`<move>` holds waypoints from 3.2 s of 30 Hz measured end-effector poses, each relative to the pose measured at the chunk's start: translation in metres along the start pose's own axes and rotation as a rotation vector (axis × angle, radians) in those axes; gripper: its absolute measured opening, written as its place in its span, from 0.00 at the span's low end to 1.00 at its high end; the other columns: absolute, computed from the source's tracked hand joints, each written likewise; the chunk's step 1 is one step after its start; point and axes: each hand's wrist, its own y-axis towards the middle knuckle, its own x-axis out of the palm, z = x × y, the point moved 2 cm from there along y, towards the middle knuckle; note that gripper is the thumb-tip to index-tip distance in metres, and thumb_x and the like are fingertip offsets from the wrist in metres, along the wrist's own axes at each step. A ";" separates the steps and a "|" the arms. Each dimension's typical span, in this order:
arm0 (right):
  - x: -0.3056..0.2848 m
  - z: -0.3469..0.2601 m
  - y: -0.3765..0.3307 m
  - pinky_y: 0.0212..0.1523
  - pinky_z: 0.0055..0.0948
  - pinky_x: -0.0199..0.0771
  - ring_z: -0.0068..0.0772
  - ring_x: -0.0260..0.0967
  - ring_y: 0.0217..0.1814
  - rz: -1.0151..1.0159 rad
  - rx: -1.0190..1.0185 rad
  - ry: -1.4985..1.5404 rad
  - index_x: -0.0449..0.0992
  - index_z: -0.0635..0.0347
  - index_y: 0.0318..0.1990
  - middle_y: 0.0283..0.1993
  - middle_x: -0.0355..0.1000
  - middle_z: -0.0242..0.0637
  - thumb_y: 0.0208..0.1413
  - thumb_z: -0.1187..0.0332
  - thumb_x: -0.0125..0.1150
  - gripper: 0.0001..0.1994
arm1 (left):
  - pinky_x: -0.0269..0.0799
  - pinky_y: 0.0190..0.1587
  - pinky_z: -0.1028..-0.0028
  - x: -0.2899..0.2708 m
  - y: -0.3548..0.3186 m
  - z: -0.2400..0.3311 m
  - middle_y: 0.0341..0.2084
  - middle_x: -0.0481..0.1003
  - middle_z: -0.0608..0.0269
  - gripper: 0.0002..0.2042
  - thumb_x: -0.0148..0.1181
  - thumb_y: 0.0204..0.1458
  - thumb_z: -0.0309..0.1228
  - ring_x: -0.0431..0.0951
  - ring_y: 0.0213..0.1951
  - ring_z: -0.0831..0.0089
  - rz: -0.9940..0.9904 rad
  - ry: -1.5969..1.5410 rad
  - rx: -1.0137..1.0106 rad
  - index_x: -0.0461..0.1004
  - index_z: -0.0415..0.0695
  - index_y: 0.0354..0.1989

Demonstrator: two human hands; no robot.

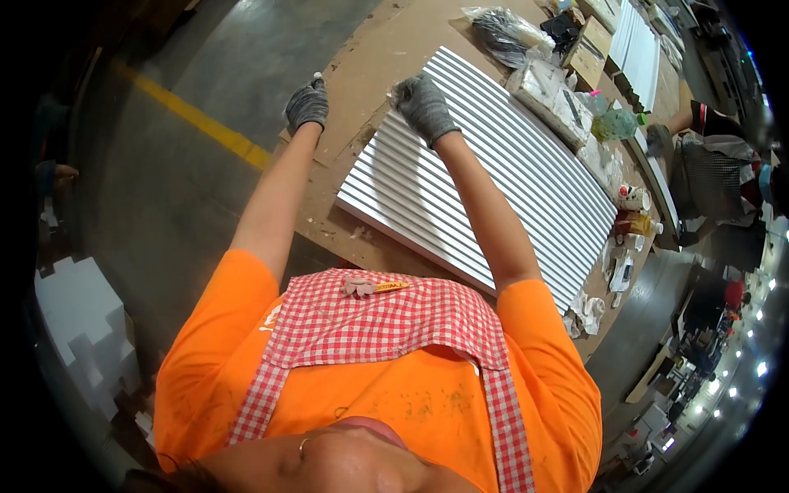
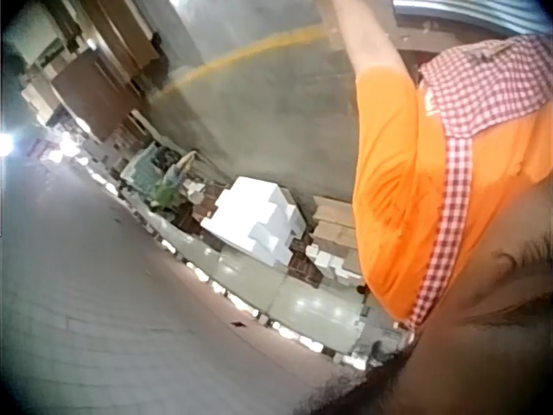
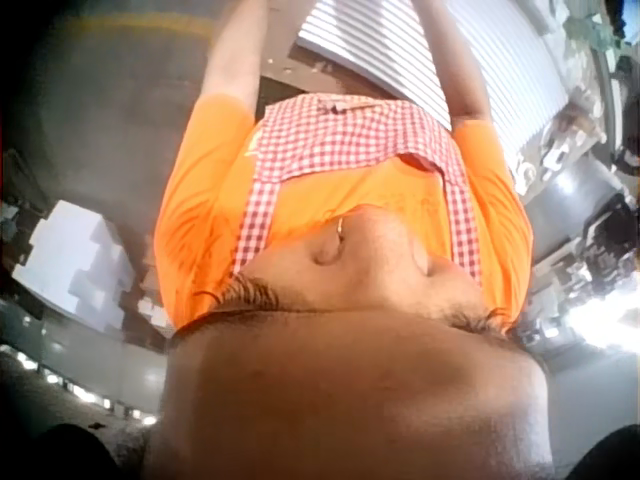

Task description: The person arranges and stacks white corrugated panels on a workbench in a workshop. They handle the panels one by one, aligning them carefully to form a neat pile. The person wears gloves and an apron while performing the task.

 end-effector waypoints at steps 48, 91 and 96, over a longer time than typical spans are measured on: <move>-0.235 0.272 -0.512 0.44 0.45 0.64 0.52 0.66 0.39 0.523 0.872 -1.089 0.75 0.60 0.30 0.33 0.71 0.51 0.52 0.62 0.50 0.11 | 0.52 0.59 0.44 0.015 0.002 0.004 0.54 0.68 0.48 0.36 0.21 0.58 0.59 0.66 0.56 0.46 -0.112 0.060 -0.092 0.68 0.46 0.56; -0.096 0.085 -0.304 0.39 0.37 0.66 0.41 0.63 0.33 0.465 0.385 -0.457 0.70 0.58 0.30 0.29 0.65 0.40 0.45 0.68 0.63 0.09 | 0.71 0.44 0.57 0.007 -0.007 0.000 0.34 0.77 0.45 0.34 0.28 0.59 0.55 0.77 0.40 0.50 0.055 0.022 -0.014 0.79 0.41 0.32; -0.045 0.032 -0.217 0.38 0.37 0.68 0.42 0.63 0.34 0.374 0.302 -0.085 0.69 0.57 0.32 0.33 0.65 0.41 0.44 0.71 0.63 0.09 | 0.72 0.41 0.58 0.000 -0.010 0.005 0.32 0.77 0.46 0.32 0.28 0.59 0.53 0.78 0.38 0.52 0.091 0.050 0.028 0.79 0.42 0.32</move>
